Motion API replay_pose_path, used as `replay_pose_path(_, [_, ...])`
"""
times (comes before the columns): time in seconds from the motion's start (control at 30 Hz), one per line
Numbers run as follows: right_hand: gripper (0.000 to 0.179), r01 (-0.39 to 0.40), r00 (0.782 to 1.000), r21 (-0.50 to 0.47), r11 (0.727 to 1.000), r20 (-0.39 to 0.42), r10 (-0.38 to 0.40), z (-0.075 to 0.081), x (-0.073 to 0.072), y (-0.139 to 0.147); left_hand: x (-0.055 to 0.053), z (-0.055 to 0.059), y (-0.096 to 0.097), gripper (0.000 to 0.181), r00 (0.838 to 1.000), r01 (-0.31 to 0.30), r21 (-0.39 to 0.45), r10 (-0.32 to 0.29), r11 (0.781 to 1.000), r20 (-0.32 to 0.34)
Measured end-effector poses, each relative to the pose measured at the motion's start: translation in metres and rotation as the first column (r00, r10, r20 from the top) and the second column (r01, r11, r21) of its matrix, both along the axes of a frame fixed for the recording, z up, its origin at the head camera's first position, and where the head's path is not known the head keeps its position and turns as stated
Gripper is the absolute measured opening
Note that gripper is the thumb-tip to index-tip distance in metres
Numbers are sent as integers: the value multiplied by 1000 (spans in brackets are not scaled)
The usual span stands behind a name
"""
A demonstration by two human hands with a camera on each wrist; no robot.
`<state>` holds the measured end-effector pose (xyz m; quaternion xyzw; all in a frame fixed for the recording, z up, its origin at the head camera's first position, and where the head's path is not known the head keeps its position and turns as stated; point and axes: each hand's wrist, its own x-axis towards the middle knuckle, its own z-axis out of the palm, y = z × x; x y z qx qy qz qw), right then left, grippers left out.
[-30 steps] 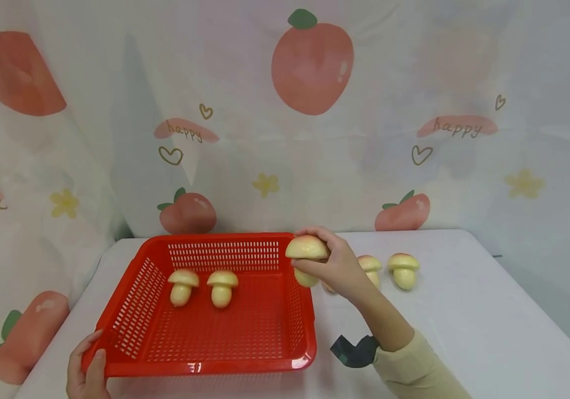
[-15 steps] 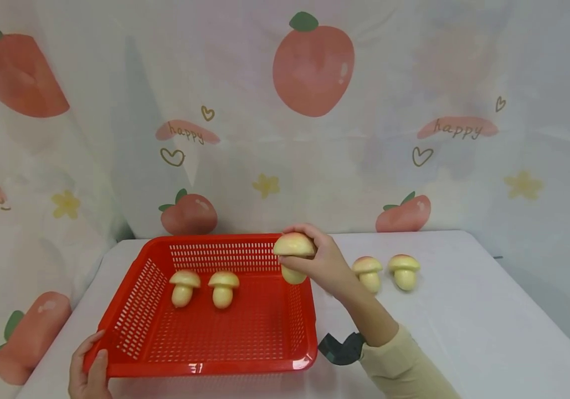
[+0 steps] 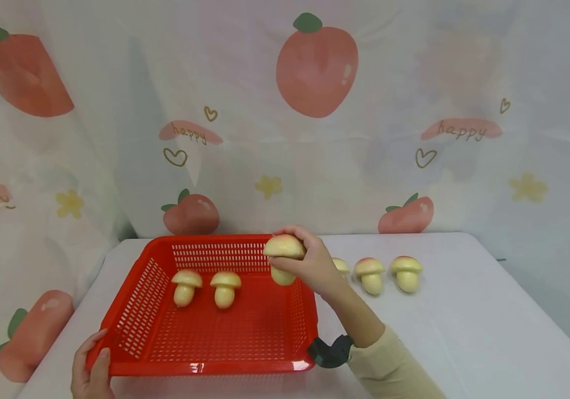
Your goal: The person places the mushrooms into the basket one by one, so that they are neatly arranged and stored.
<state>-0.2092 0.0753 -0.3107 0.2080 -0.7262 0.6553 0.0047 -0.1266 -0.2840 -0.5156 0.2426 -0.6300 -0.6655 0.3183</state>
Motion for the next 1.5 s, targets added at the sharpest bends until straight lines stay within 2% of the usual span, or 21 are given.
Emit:
replay_pose_path(0.17, [39,5,1000,10,1000,1,-5,-3,-2,-5,7,17,11,36,998,42,25,-41,999,-57])
replay_pose_path(0.27, [39,10,1000,13,1000,-1,-10,-5,-4,-6,8,21,14,34,997,39,12,-38,999,-67])
replay_pose_path(0.33, [39,15,1000,13,1000,2,-15,-5,-5,-7,7,22,14,33,999,14,4,-14,1000,-42])
replay_pose_path(0.4, [39,16,1000,8,1000,8,-16,-6,-6,-9,6,21,13,33,1000,-5,-6,5,1000,-17])
replay_pose_path(0.47, [40,22,1000,9,1000,16,-22,-6,-7,-10,6,20,13,33,1000,-1,-4,1,1000,-25])
replay_pose_path(0.63, [39,31,999,19,999,29,-31,-9,-14,-18,7,17,10,34,994,35,-1,-35,999,-108])
replay_pose_path(0.7, [38,30,999,10,999,37,-30,-10,-17,-20,5,14,8,34,995,24,-2,-24,1000,-96])
replay_pose_path(0.87, [40,37,998,-8,999,60,-37,-12,-22,-25,-2,0,-1,34,1000,-10,-4,10,1000,8])
replay_pose_path(1.0, [40,50,997,6,999,66,-50,-18,-28,-28,-5,-9,-3,35,1000,-1,-2,1,1000,8])
replay_pose_path(1.2, [38,83,995,53,995,58,-87,-22,-32,-34,-4,-8,-2,35,1000,-1,2,1,1000,4])
replay_pose_path(1.5, [40,117,990,115,986,69,-126,-29,-35,-41,-3,-5,-1,36,999,18,14,-18,1000,41])
